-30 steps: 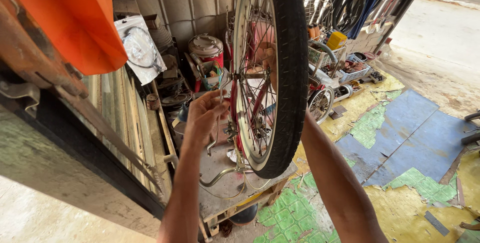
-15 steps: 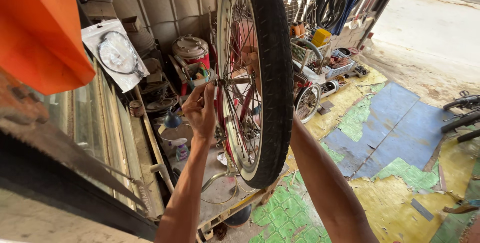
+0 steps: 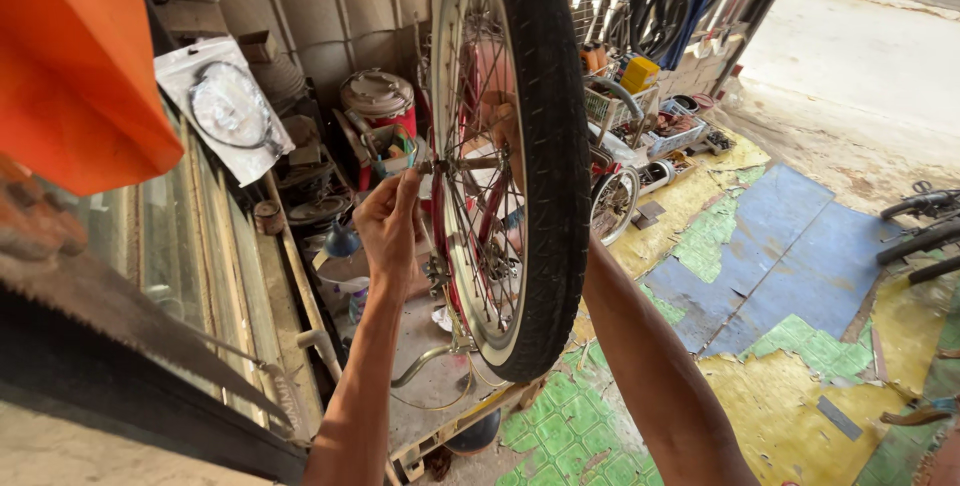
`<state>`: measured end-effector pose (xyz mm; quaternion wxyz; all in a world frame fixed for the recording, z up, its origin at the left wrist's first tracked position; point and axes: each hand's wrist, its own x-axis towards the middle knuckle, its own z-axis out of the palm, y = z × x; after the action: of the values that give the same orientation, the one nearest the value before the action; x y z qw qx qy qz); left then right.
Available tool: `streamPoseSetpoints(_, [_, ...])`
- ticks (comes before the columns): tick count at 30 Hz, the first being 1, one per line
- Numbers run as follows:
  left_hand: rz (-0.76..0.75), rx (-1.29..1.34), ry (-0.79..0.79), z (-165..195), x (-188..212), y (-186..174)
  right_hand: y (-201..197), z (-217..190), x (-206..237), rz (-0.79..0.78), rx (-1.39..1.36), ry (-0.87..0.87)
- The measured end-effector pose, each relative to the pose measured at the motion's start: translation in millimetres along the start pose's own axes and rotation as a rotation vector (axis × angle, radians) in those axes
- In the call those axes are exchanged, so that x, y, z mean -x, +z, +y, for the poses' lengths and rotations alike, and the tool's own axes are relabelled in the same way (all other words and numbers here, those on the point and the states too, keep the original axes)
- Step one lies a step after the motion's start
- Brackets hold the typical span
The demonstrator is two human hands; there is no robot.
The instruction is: The person repairs a red bicycle held upside down in a small repair shop. They use a wrench to loosen and tighten the front wheel axle nut, then work by hand on the front brake caliper, fitting and adjusting the brake components at the wheel fork.
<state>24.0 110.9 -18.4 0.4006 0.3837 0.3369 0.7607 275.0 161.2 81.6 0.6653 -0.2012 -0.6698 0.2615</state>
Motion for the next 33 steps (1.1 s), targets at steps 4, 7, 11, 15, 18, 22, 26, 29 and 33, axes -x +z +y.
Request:
streamPoseSetpoints(4, [-0.027, 0.121, -0.283, 24, 8, -1, 10, 4, 4, -0.02, -0.018, 0.01])
streamPoseSetpoints(7, [-0.051, 0.134, -0.407, 41, 4, 1, 16, 6, 9, -0.031, -0.031, 0.016])
streamPoseSetpoints(11, [-0.059, 0.147, -0.466, 56, 1, 3, 17, 6, 15, -0.036, -0.043, 0.02])
streamPoseSetpoints(15, [-0.078, 0.059, -0.474, 63, -1, 10, 14, 4, 20, -0.035, -0.043, 0.023])
streamPoseSetpoints(18, [-0.078, -0.047, -0.5, 67, -6, 10, 16, 3, 23, -0.043, -0.047, 0.022])
streamPoseSetpoints(22, [-0.143, -0.028, -0.561, 69, -15, 7, 21, 2, 28, -0.054, -0.057, 0.024])
streamPoseSetpoints(26, [-0.138, -0.052, -0.564, 67, -16, 7, 24, 1, 30, -0.063, -0.068, 0.023])
streamPoseSetpoints(29, [-0.146, -0.06, -0.586, 69, -17, 9, 24, 1, 32, -0.068, -0.072, 0.025])
streamPoseSetpoints(33, [-0.117, -0.16, -0.537, 71, -12, 12, 27, 3, 36, -0.074, -0.083, 0.029])
